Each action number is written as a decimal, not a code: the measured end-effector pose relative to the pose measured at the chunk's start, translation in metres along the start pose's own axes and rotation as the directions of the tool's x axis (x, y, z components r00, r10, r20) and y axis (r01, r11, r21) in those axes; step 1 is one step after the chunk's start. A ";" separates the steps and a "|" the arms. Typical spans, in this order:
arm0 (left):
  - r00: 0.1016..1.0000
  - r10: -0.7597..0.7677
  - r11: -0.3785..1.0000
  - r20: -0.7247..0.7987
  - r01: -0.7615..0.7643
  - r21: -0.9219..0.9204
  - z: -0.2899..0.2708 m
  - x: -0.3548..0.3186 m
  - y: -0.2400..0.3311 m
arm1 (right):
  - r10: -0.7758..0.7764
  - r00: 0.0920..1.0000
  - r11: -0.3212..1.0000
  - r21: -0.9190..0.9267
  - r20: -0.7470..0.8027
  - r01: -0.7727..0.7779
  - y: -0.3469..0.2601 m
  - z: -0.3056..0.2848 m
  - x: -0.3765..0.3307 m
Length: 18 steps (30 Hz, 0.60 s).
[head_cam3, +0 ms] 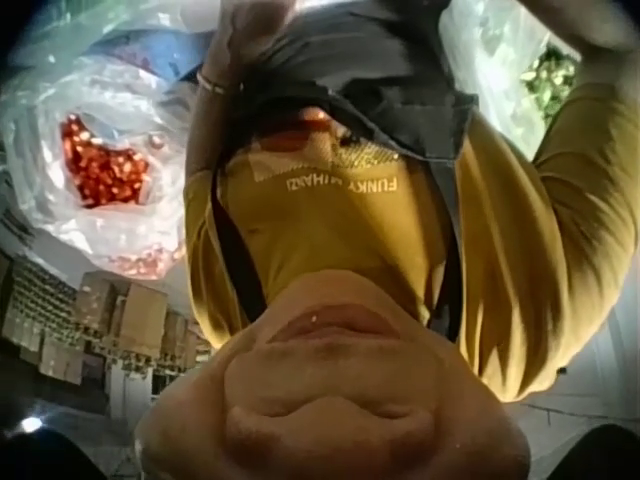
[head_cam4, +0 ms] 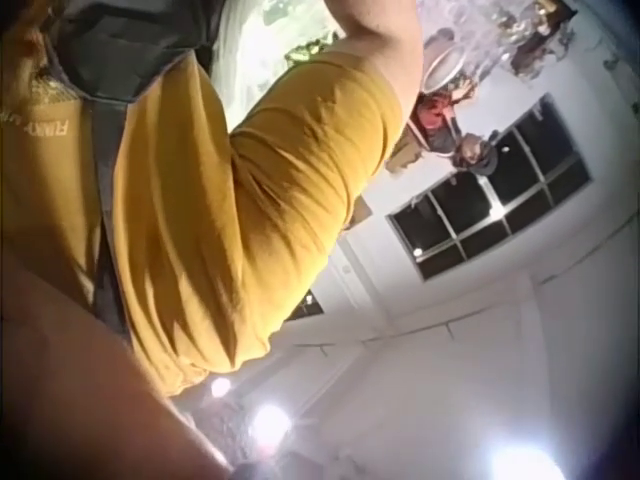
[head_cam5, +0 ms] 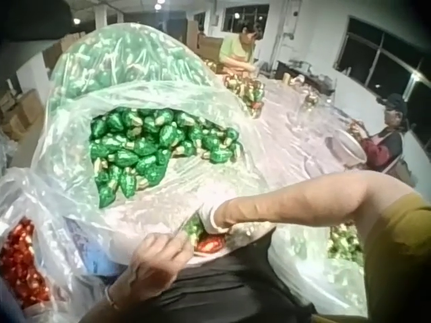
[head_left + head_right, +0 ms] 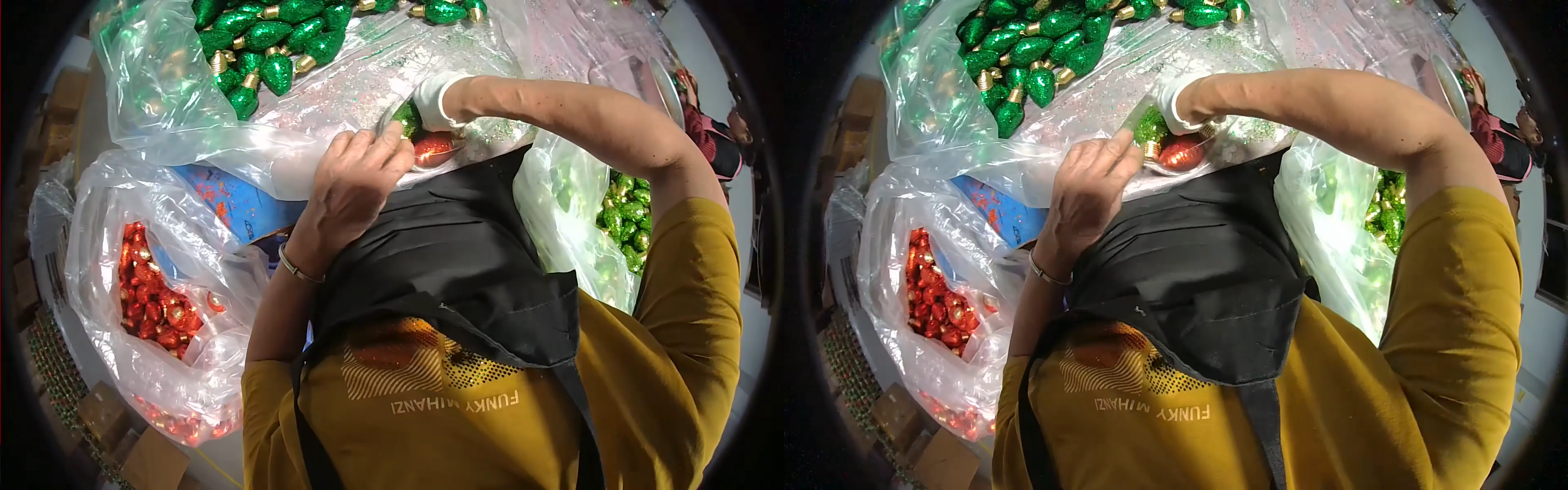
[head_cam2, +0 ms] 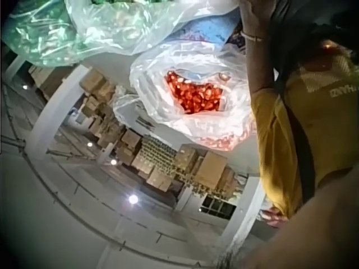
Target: Sorting and packing Christmas ornaments into plastic bags at a packaging table.
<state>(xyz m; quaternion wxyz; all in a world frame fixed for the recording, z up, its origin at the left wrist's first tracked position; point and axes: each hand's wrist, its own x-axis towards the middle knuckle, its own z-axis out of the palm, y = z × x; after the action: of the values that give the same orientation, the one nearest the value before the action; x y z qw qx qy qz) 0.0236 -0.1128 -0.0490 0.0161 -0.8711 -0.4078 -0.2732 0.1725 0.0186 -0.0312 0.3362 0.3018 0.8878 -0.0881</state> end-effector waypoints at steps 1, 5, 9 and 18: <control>1.000 0.016 0.999 -0.013 -0.016 0.033 0.002 0.000 0.000 | 0.008 1.000 1.000 -0.010 -0.002 -0.008 -0.002 0.000 0.000; 0.997 0.045 0.999 -0.056 -0.044 0.030 0.007 -0.002 -0.001 | 0.082 0.988 0.876 0.481 -0.131 -0.008 -0.006 -0.009 -0.013; 0.997 0.039 0.999 -0.066 -0.042 -0.033 0.010 -0.005 0.000 | -0.097 0.982 0.937 0.318 -0.159 0.144 0.001 0.005 0.019; 0.999 0.050 0.995 0.001 -0.050 -0.088 0.003 -0.002 0.003 | 0.021 0.999 0.988 -0.155 -0.047 -0.028 -0.035 -0.072 -0.034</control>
<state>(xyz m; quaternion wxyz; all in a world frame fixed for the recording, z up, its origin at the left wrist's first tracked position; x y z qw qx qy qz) 0.0260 -0.1152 -0.0517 -0.0159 -0.8813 -0.3735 -0.2889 0.1323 -0.0001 0.0444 0.3394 0.2875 0.8956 -0.0076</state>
